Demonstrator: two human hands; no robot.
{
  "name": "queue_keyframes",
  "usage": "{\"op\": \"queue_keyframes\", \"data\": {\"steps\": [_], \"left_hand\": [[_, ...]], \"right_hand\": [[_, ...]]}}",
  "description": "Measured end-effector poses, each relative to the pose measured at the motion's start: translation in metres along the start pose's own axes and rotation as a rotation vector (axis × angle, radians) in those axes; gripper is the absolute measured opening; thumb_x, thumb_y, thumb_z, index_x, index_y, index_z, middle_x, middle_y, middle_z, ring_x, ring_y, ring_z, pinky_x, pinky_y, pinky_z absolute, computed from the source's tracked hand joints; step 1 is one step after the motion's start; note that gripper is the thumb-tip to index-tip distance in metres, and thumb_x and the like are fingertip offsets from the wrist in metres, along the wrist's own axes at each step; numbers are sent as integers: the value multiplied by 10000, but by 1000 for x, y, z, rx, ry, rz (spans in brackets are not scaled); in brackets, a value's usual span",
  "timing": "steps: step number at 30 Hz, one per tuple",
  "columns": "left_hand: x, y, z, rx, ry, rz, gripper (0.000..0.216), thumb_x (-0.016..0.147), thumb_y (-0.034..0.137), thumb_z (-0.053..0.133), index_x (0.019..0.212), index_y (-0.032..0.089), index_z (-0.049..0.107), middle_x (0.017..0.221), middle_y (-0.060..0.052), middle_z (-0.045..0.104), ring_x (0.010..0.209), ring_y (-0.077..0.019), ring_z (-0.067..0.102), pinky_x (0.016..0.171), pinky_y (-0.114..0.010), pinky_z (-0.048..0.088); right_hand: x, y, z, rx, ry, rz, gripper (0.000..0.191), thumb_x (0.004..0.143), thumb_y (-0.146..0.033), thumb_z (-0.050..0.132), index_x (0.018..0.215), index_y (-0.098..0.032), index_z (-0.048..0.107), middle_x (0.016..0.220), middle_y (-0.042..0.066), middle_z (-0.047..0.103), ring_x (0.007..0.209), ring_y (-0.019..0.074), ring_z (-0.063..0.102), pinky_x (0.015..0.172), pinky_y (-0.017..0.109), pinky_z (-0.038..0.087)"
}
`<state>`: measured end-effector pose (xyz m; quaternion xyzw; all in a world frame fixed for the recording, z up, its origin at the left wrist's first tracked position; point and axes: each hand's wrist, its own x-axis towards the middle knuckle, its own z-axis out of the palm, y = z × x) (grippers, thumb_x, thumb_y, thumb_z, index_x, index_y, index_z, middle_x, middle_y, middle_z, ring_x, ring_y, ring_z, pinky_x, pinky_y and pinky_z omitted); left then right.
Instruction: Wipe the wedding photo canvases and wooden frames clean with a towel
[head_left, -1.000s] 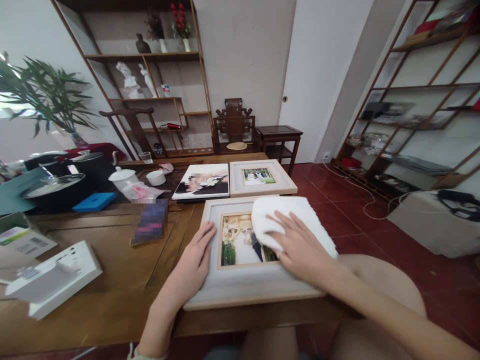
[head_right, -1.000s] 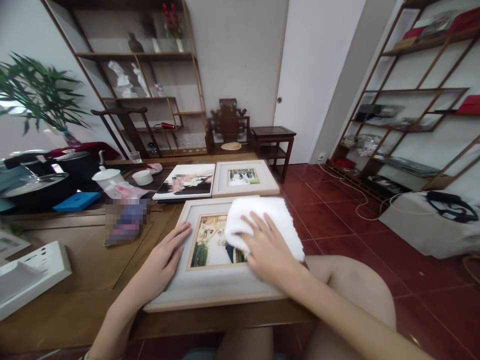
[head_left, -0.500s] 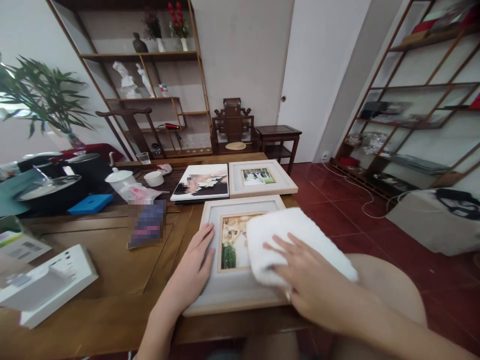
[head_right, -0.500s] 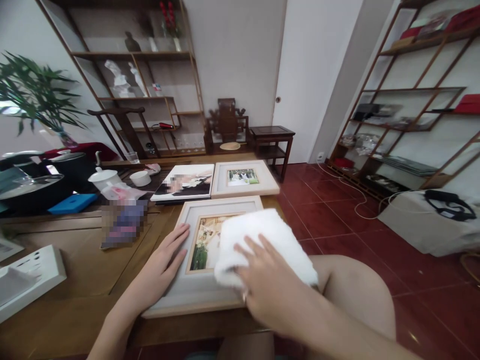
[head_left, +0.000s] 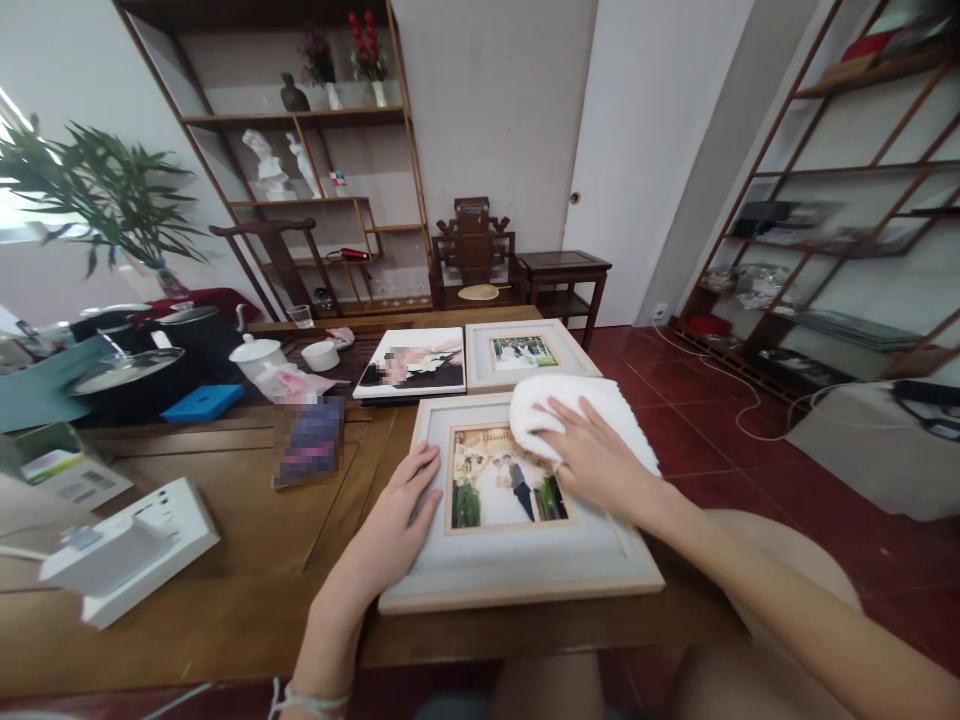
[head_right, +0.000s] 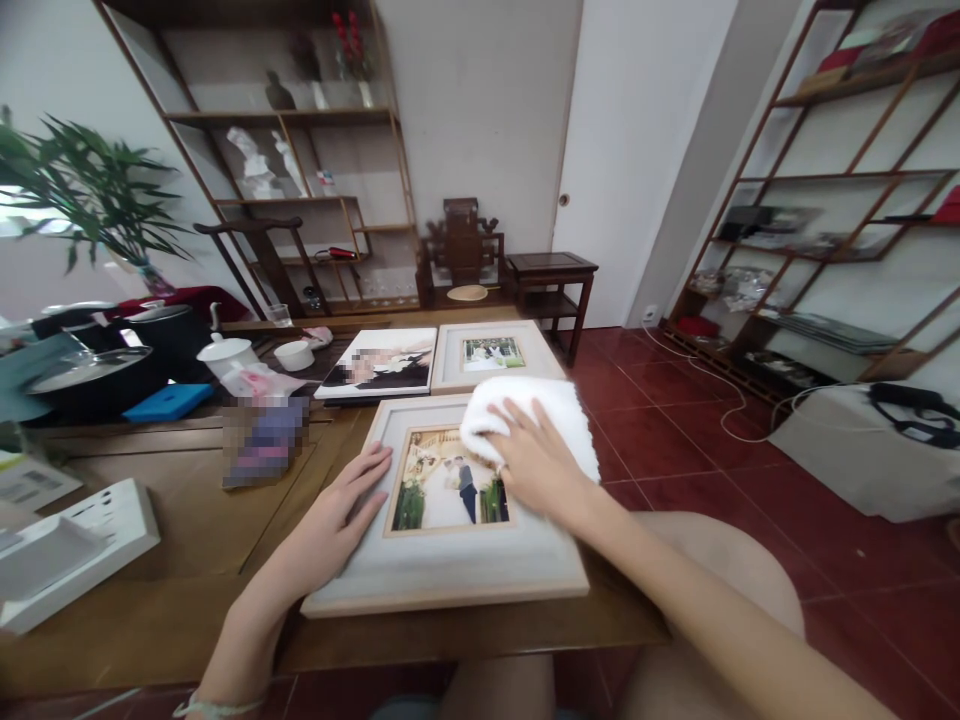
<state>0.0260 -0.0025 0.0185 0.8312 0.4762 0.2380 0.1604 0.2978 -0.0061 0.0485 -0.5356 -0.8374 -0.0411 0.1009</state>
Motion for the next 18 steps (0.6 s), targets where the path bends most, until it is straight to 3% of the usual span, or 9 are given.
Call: {"op": "queue_keyframes", "data": {"steps": [4, 7, 11, 14, 18], "left_hand": [[0, 0, 0, -3, 1, -13, 437, 923, 282, 382, 1311, 121, 503, 1424, -135, 448, 1367, -246, 326, 1117, -438, 282], [-1, 1, 0, -9, 30, -4, 414, 920, 278, 397, 1299, 164, 520, 1421, -110, 460, 1357, -244, 347, 1113, -443, 290], [-1, 1, 1, -20, 43, 5, 417, 918, 279, 402, 1308, 182, 513, 1429, -93, 454, 1363, -237, 336, 1119, -440, 282], [-1, 0, 2, -26, 42, -2, 424, 916, 290, 400, 1309, 178, 512, 1434, -92, 448, 1368, -240, 324, 1122, -444, 274], [-1, -1, 3, -27, 41, -8, 426, 919, 294, 393, 1314, 180, 505, 1438, -86, 443, 1372, -235, 318, 1125, -430, 272]], "right_hand": [[31, 18, 6, -57, 38, 29, 575, 744, -54, 467, 1308, -157, 512, 1442, 137, 399, 1380, 299, 218, 1093, 559, 171], [27, 10, 3, -42, -3, -26, 518, 745, -76, 484, 1248, -162, 574, 1428, 143, 418, 1368, 305, 251, 1093, 551, 174], [-15, -23, -13, 59, -126, -123, 445, 756, -119, 493, 1171, -193, 633, 1406, 130, 450, 1355, 293, 290, 1101, 549, 164], [-56, -51, -24, 139, -223, -157, 376, 729, -153, 537, 1071, -209, 683, 1377, 129, 480, 1327, 313, 342, 1090, 553, 229], [-82, -69, -25, 197, -213, -284, 286, 697, -217, 595, 955, -205, 720, 1407, 149, 419, 1300, 394, 353, 1044, 604, 295]]}}
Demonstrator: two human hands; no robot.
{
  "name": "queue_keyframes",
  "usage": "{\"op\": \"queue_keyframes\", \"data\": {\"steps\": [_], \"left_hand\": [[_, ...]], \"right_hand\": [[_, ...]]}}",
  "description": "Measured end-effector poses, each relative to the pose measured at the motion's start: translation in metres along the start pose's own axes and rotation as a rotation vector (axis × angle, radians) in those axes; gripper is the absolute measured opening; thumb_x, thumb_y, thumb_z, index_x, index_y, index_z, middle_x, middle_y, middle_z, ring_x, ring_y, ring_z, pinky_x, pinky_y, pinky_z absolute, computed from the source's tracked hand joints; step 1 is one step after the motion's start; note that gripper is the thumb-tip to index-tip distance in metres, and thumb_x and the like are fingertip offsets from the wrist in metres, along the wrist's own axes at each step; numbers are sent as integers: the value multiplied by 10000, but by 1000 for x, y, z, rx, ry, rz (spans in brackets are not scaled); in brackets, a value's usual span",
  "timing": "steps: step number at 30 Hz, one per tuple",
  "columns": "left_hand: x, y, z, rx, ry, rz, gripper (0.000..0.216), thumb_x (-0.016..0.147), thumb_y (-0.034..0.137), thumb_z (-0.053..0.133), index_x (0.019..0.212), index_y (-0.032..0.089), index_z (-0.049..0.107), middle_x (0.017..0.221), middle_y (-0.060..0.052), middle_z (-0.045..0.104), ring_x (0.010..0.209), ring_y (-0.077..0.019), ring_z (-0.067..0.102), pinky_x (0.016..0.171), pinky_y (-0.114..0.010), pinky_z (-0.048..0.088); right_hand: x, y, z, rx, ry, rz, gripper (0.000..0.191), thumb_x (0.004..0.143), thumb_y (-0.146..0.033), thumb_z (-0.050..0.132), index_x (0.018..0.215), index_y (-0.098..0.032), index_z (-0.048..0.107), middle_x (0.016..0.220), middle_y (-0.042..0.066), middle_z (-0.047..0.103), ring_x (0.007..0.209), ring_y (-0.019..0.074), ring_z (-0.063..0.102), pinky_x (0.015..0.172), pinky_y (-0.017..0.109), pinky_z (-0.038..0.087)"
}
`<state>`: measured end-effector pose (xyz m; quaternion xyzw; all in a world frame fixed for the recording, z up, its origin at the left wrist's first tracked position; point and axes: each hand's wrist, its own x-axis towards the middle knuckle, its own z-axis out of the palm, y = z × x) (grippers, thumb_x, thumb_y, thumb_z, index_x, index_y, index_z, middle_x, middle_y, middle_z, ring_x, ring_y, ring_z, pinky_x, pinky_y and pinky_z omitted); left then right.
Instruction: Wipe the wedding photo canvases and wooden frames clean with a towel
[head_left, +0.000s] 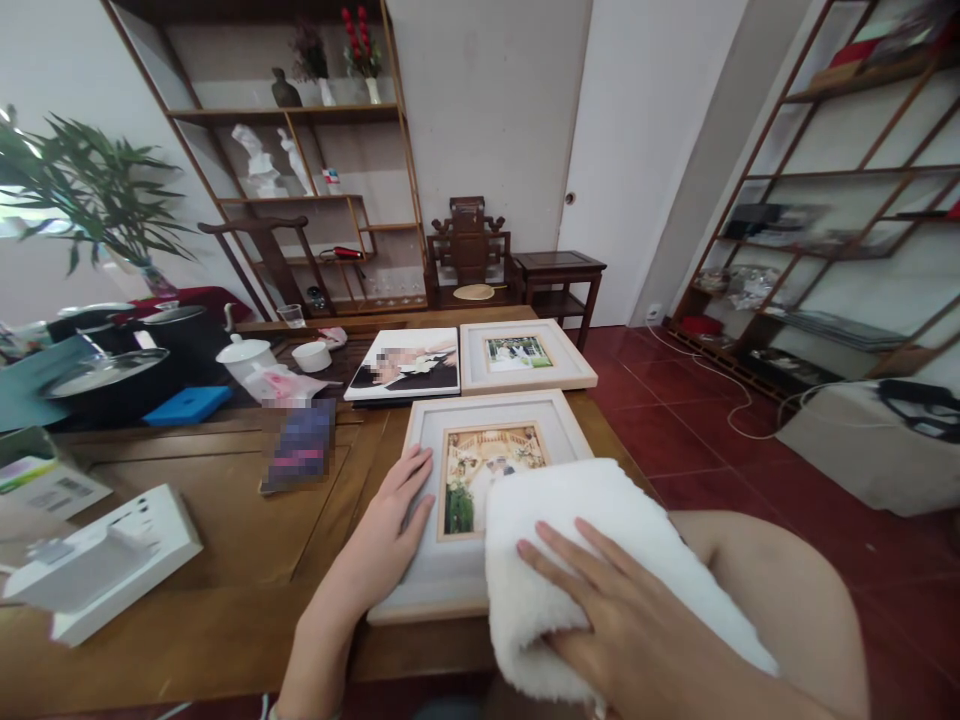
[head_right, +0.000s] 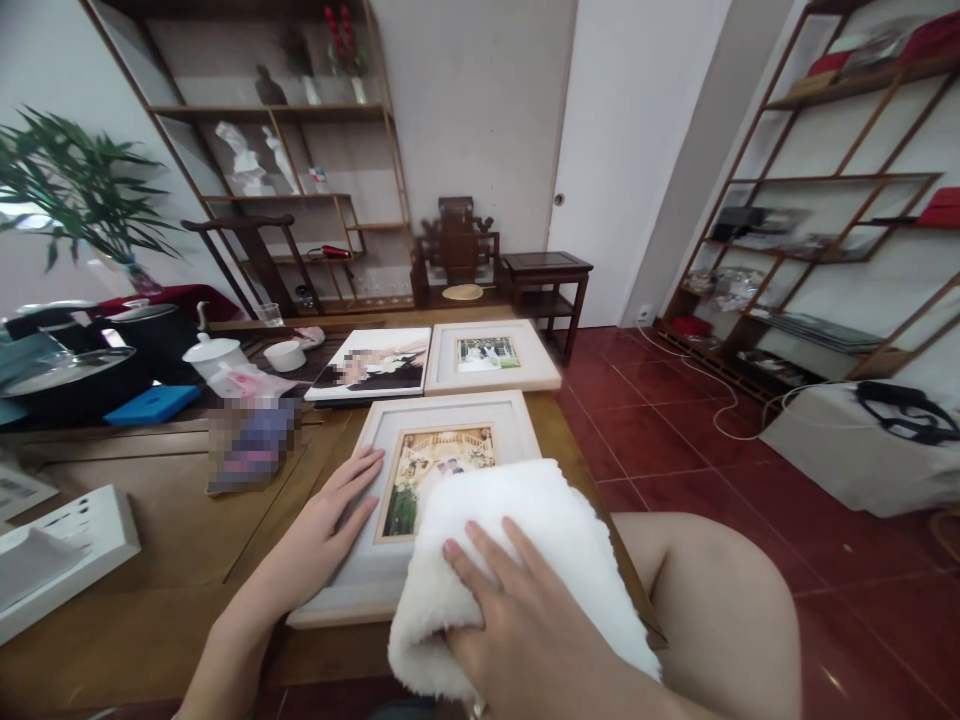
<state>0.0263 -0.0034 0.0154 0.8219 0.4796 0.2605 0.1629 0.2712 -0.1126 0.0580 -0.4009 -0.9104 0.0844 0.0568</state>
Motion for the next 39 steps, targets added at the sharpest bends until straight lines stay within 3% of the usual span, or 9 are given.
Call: {"op": "queue_keyframes", "data": {"steps": [6, 12, 16, 21, 25, 31, 34, 36, 39], "left_hand": [[1, 1, -2, 4, -39, 10, 440, 924, 303, 385, 1323, 149, 489, 1451, -98, 421, 1388, -228, 280, 1133, -421, 248], [0, 1, -5, -11, -58, 11, 437, 930, 292, 379, 1331, 145, 473, 1453, -105, 417, 1391, -222, 274, 1132, -434, 249], [-1, 0, -4, -31, -52, 10, 430, 929, 294, 380, 1319, 144, 485, 1454, -103, 415, 1393, -217, 271, 1135, -429, 243], [-1, 1, -1, -38, -28, -17, 440, 927, 298, 375, 1321, 133, 480, 1454, -105, 413, 1393, -207, 272, 1141, -408, 231], [-2, 1, 1, -31, -15, -13, 452, 924, 305, 379, 1316, 106, 484, 1451, -123, 413, 1389, -211, 282, 1142, -403, 234], [-2, 1, 0, -18, -22, -14, 462, 926, 312, 369, 1321, 99, 479, 1457, -125, 405, 1390, -217, 278, 1142, -411, 235], [-2, 1, 1, -5, -35, -18, 475, 927, 312, 364, 1335, 90, 464, 1462, -127, 396, 1394, -216, 267, 1144, -403, 229], [-1, 0, 1, 2, -41, -12, 477, 928, 311, 362, 1340, 91, 459, 1464, -126, 392, 1396, -218, 261, 1144, -404, 226], [-1, -1, 0, 2, -45, 3, 474, 928, 310, 364, 1336, 91, 465, 1461, -127, 398, 1397, -219, 258, 1144, -403, 223]], "right_hand": [[30, 37, 2, -1, 104, 126, 458, 720, -131, 525, 1164, -172, 629, 1443, 120, 394, 1374, 271, 246, 1130, 488, 164], [84, 100, -7, -232, 187, 159, 448, 782, -118, 504, 1221, -160, 587, 1451, 123, 389, 1376, 270, 241, 1114, 502, 166], [106, 118, -9, -265, 218, 214, 489, 777, -96, 500, 1262, -124, 552, 1470, 150, 345, 1383, 310, 205, 1106, 527, 164], [97, 97, -4, -237, 158, 204, 456, 762, -93, 509, 1205, -137, 610, 1462, 160, 351, 1371, 360, 211, 1084, 576, 172], [65, 53, -3, -133, 50, 169, 361, 784, -131, 509, 1112, -103, 657, 1453, 199, 346, 1368, 380, 197, 1084, 599, 142], [22, -4, 4, -9, -20, -10, 244, 845, -260, 534, 984, -158, 706, 1456, 191, 329, 1334, 415, 263, 1040, 634, 248], [18, -9, 8, 10, -25, -64, 225, 863, -226, 506, 853, -189, 728, 1454, 140, 354, 1327, 401, 292, 1036, 627, 268], [21, -4, 7, 45, -16, -62, 223, 822, -237, 545, 964, -183, 708, 1466, 140, 338, 1353, 369, 253, 1071, 598, 230], [34, 17, 3, 91, 27, 14, 410, 780, -207, 547, 1183, -167, 613, 1476, 138, 334, 1384, 283, 208, 1121, 502, 176]]}}
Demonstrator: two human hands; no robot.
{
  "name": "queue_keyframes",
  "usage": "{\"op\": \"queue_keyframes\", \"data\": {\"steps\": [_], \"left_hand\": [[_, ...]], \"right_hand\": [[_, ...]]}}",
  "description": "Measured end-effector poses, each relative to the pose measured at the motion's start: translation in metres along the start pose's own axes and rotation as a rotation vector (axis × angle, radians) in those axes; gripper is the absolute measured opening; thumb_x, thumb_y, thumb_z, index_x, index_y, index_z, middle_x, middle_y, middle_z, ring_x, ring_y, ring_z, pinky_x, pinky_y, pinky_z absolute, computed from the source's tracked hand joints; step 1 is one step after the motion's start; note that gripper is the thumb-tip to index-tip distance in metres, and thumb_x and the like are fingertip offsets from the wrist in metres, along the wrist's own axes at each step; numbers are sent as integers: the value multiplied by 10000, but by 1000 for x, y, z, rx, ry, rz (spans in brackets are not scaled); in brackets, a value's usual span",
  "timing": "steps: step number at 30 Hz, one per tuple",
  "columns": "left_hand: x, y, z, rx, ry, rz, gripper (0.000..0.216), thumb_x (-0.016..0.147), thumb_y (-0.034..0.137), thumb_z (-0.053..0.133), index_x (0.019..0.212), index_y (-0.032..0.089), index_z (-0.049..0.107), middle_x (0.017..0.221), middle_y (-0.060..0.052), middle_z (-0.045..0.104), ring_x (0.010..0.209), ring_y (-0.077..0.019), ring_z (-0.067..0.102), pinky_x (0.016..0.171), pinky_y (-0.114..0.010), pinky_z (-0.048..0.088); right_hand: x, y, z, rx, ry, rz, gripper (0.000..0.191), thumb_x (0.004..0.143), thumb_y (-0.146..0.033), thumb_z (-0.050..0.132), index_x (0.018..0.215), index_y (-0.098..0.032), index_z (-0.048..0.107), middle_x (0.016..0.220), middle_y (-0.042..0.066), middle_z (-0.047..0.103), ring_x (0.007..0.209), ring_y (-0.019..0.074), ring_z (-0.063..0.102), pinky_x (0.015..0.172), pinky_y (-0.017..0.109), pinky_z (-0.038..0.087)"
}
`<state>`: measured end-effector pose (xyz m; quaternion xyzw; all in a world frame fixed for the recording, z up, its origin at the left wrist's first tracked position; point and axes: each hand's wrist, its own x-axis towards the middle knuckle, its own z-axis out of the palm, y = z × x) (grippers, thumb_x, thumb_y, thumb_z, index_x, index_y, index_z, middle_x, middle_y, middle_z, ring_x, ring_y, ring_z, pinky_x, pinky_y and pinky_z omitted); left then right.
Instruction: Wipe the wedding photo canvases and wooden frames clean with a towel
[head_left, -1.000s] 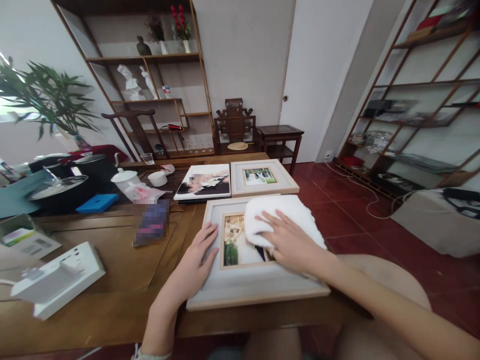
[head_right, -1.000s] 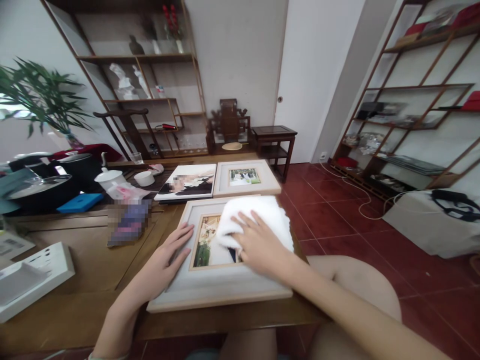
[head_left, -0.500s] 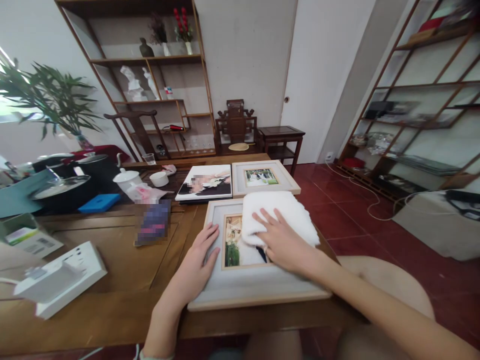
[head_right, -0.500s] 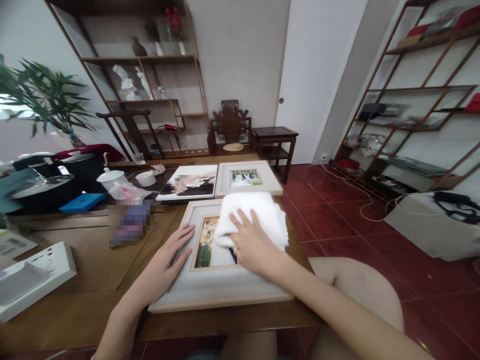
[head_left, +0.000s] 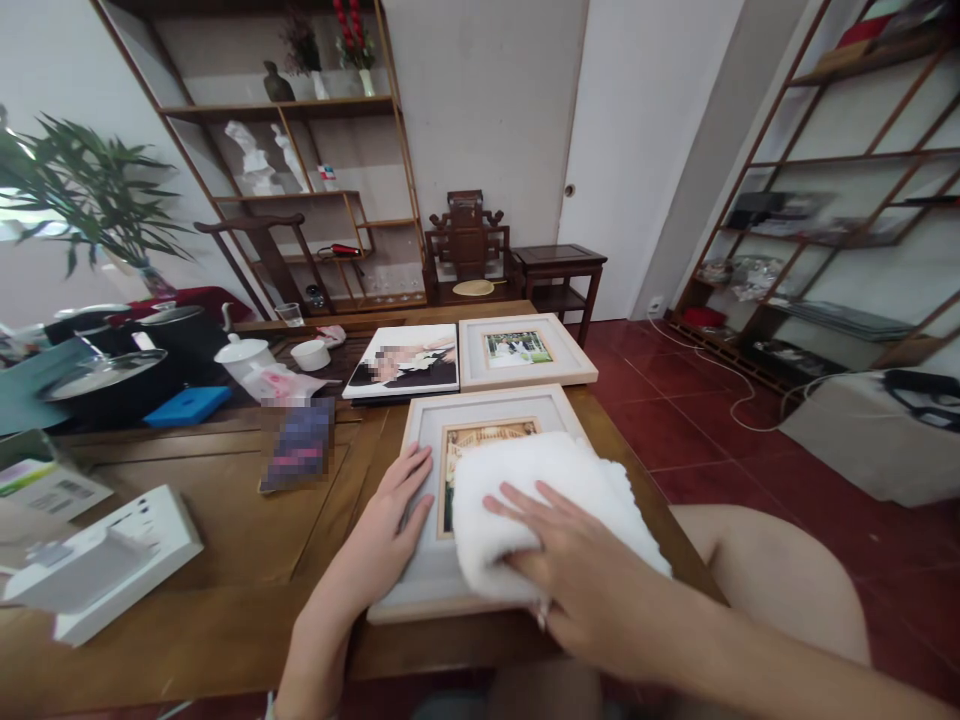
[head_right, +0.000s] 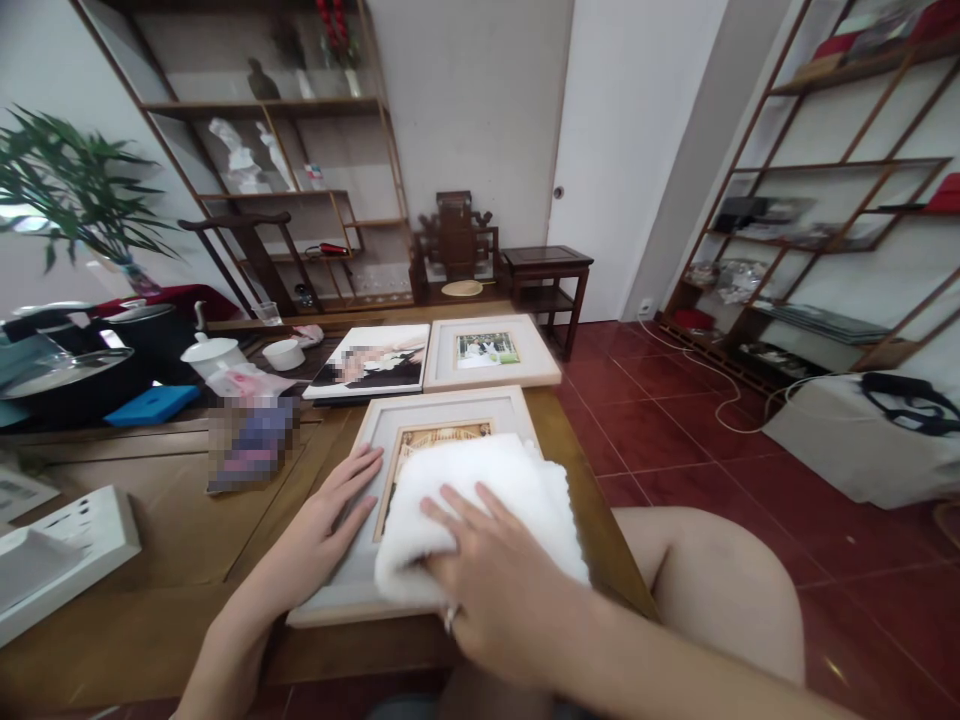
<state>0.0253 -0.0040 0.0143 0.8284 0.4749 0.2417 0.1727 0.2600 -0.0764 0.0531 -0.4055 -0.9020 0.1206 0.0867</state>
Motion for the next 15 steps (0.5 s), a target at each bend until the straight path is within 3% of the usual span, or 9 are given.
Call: {"op": "queue_keyframes", "data": {"steps": [4, 9, 12, 15], "left_hand": [[0, 0, -2, -9, -7, -2, 462, 930, 312, 375, 1343, 123, 460, 1462, -109, 401, 1398, -217, 257, 1140, -407, 229], [0, 2, -3, -26, -1, -10, 453, 930, 315, 382, 1333, 129, 472, 1460, -107, 405, 1396, -213, 263, 1139, -402, 231], [0, 2, -3, -36, 11, -12, 439, 928, 313, 389, 1321, 144, 487, 1454, -99, 417, 1392, -213, 274, 1136, -407, 242], [0, 1, -2, -33, 22, -11, 440, 923, 315, 396, 1314, 139, 495, 1447, -105, 426, 1386, -221, 287, 1132, -420, 251]], "right_hand": [[38, 42, -8, -103, 99, 101, 461, 797, -177, 524, 1256, -178, 563, 1483, 130, 327, 1382, 267, 222, 1124, 472, 162], [86, 82, -12, -296, 170, 192, 501, 777, -132, 537, 1276, -172, 547, 1510, 112, 267, 1403, 325, 89, 1107, 558, 98], [89, 81, -12, -302, 137, 172, 488, 755, -89, 524, 1232, -164, 589, 1502, 118, 283, 1399, 334, 105, 1103, 559, 105], [67, 57, -15, -266, 44, 111, 453, 752, -90, 514, 1189, -137, 622, 1471, 157, 334, 1376, 346, 204, 1094, 546, 166]]}}
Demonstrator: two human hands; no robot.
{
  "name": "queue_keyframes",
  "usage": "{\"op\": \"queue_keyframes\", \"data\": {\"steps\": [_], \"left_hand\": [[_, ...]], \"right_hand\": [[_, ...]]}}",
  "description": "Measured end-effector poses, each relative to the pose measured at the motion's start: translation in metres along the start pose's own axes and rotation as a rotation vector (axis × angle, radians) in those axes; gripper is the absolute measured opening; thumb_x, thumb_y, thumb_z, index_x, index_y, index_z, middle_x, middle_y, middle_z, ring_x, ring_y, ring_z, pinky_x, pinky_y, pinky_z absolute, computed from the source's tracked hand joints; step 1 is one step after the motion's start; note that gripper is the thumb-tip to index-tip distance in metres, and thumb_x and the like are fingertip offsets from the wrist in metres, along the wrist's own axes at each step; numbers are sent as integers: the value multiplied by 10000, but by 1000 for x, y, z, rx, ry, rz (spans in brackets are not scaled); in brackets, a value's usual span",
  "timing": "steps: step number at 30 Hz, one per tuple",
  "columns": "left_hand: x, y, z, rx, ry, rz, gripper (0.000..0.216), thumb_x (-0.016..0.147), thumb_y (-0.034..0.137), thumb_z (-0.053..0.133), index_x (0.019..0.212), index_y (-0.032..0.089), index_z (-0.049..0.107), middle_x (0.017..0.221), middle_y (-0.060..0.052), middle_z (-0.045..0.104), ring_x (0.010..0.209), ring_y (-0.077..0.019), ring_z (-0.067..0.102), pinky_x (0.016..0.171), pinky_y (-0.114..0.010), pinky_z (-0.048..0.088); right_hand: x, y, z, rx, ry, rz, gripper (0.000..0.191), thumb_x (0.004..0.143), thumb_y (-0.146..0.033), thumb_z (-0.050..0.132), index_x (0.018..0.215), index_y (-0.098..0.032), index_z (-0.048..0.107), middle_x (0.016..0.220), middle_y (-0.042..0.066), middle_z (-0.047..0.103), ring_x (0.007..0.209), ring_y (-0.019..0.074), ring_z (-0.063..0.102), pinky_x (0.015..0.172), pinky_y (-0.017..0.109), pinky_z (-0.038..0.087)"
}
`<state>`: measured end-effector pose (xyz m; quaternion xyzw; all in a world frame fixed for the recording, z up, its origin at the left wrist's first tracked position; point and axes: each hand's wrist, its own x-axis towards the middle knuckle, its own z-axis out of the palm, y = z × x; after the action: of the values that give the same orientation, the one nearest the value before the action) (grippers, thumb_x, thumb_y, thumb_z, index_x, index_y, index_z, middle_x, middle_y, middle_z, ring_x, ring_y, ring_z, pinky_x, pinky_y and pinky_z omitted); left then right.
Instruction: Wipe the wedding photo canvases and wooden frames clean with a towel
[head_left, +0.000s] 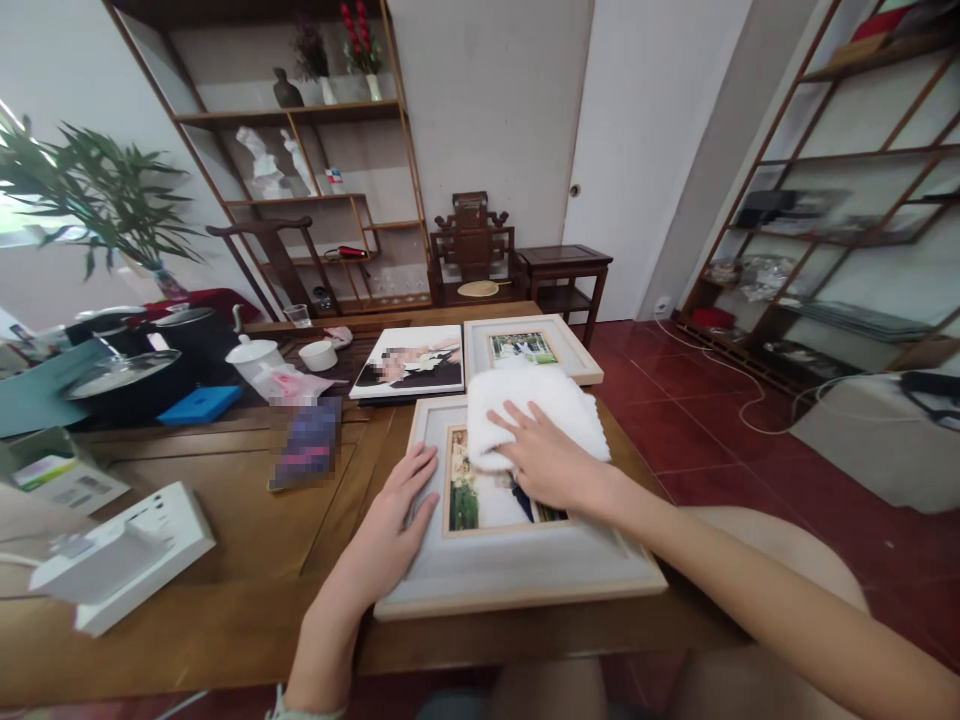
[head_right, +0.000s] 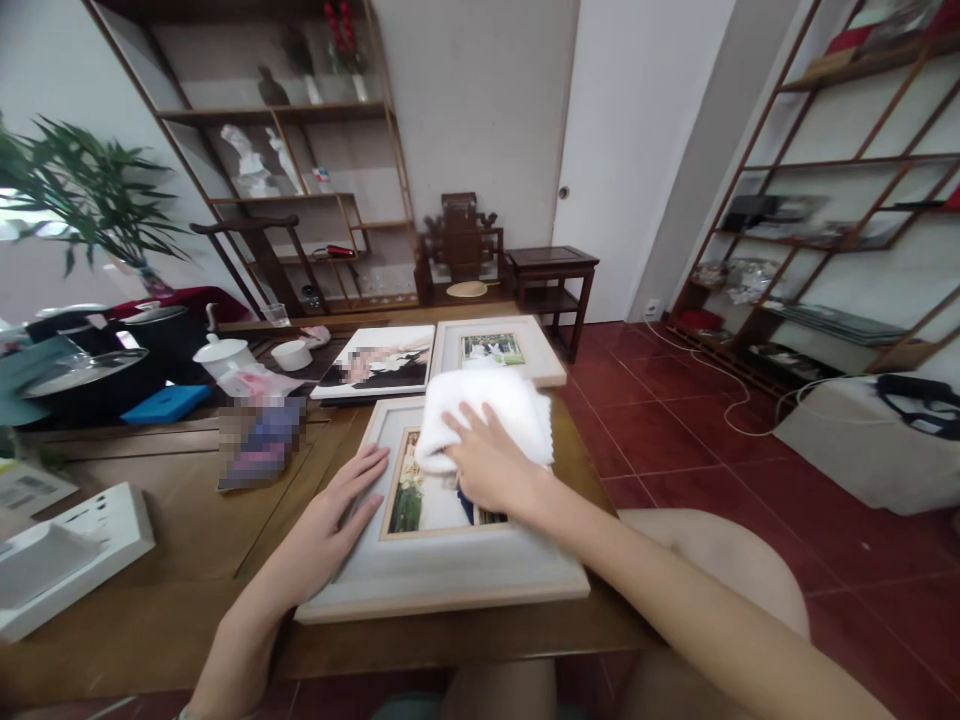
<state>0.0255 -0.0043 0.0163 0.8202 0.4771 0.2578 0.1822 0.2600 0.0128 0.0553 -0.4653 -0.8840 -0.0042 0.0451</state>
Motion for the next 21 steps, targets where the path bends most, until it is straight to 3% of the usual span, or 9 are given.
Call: {"op": "queue_keyframes", "data": {"steps": [6, 8, 11, 14, 17, 21], "left_hand": [[0, -2, 3, 12, 8, 8, 450, 923, 310, 382, 1310, 111, 496, 1445, -118, 426, 1385, -220, 289, 1137, -425, 243], [0, -2, 2, 14, 0, 5, 448, 924, 306, 379, 1319, 124, 488, 1454, -109, 415, 1389, -220, 280, 1137, -433, 242], [1, -2, 1, 15, -17, 5, 437, 930, 292, 371, 1335, 167, 473, 1468, -84, 399, 1397, -221, 260, 1139, -449, 229], [0, -2, 1, 10, -25, 14, 434, 941, 272, 335, 1344, 177, 466, 1470, -81, 396, 1399, -217, 253, 1142, -451, 216], [-2, -2, 1, -9, -12, 32, 437, 944, 258, 312, 1345, 173, 466, 1466, -89, 400, 1395, -211, 266, 1140, -445, 219], [-3, -2, 0, -25, 3, 54, 431, 942, 254, 328, 1340, 170, 469, 1461, -93, 407, 1390, -207, 279, 1139, -429, 228]], "right_hand": [[-68, -60, -22, 151, -184, -173, 303, 809, -206, 533, 1053, -107, 684, 1409, 214, 401, 1313, 384, 332, 1058, 577, 264], [-78, -76, -20, 181, -206, -226, 255, 857, -255, 510, 918, -129, 723, 1390, 190, 433, 1279, 392, 385, 1038, 566, 319], [-78, -89, -13, 216, -196, -241, 356, 924, -265, 413, 803, -166, 733, 1375, 124, 470, 1264, 373, 411, 1033, 548, 348], [-69, -83, -11, 248, -161, -238, 250, 859, -270, 513, 944, -157, 719, 1428, 147, 392, 1317, 376, 322, 1073, 541, 283], [-52, -59, -10, 224, -110, -123, 391, 781, -201, 569, 1160, -131, 633, 1472, 173, 314, 1374, 346, 189, 1116, 519, 175], [-10, -14, -2, 41, -48, 13, 520, 736, -34, 528, 1244, -140, 572, 1501, 152, 265, 1394, 332, 115, 1107, 552, 135]]}}
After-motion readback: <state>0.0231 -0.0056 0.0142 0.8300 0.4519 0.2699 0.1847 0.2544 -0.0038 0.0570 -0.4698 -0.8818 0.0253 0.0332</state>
